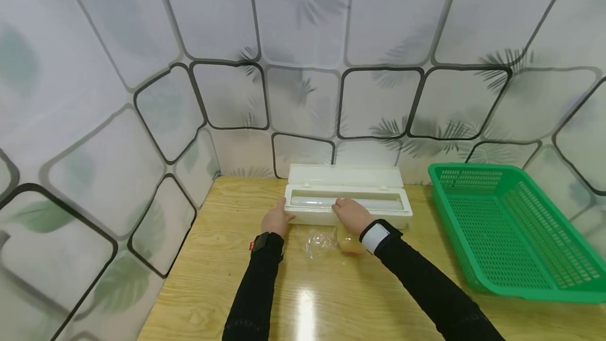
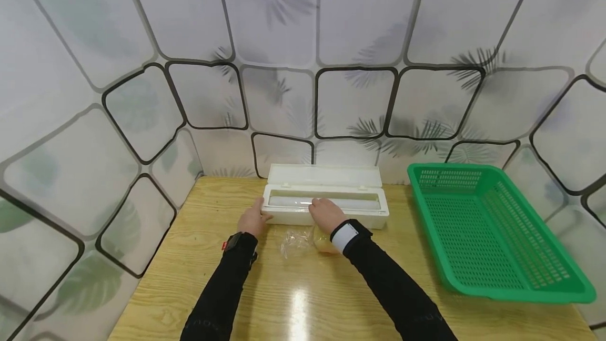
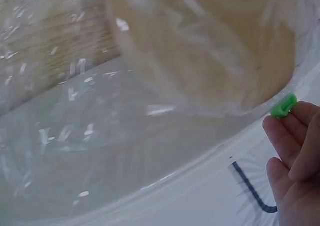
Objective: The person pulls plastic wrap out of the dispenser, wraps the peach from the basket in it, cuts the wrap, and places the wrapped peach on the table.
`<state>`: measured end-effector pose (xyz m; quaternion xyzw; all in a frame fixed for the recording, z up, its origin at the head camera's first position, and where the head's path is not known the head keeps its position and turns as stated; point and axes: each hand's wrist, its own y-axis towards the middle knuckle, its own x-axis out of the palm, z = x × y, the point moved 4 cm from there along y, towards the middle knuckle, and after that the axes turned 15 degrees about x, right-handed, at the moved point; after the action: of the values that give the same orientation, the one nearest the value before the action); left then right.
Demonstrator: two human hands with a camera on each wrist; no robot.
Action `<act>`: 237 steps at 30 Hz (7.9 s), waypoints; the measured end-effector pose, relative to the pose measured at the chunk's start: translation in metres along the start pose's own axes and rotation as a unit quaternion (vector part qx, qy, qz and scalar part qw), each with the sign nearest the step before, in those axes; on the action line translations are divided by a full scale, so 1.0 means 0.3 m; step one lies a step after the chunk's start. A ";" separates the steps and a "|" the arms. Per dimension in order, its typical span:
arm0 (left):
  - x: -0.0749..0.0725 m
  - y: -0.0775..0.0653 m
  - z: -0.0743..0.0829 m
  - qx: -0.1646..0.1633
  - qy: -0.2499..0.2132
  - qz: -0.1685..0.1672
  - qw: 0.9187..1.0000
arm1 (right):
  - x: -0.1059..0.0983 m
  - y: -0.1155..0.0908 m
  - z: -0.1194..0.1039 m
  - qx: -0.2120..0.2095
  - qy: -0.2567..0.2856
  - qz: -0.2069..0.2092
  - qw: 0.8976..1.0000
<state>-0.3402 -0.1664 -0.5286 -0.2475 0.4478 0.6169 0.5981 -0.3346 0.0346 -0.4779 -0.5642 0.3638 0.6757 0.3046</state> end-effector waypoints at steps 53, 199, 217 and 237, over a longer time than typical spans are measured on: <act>-0.033 -0.014 0.013 0.005 -0.004 -0.025 1.000 | 0.010 -0.159 0.209 0.069 0.017 -0.025 0.997; 0.167 -0.230 0.479 0.387 0.151 0.035 0.909 | 0.096 -0.264 0.084 0.183 0.200 -0.097 0.958; 0.104 -0.304 0.432 0.200 -0.148 0.033 0.968 | 0.036 -0.322 0.052 0.235 0.359 0.061 0.901; 0.010 -0.215 0.531 -0.012 -0.660 0.073 0.748 | -0.222 -0.337 -0.018 0.103 0.218 0.279 0.929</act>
<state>-0.2423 -0.0372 -0.4717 0.2471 -0.0494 0.6737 0.6947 -0.2367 0.0854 -0.4278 -0.5383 0.6320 0.5527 0.0734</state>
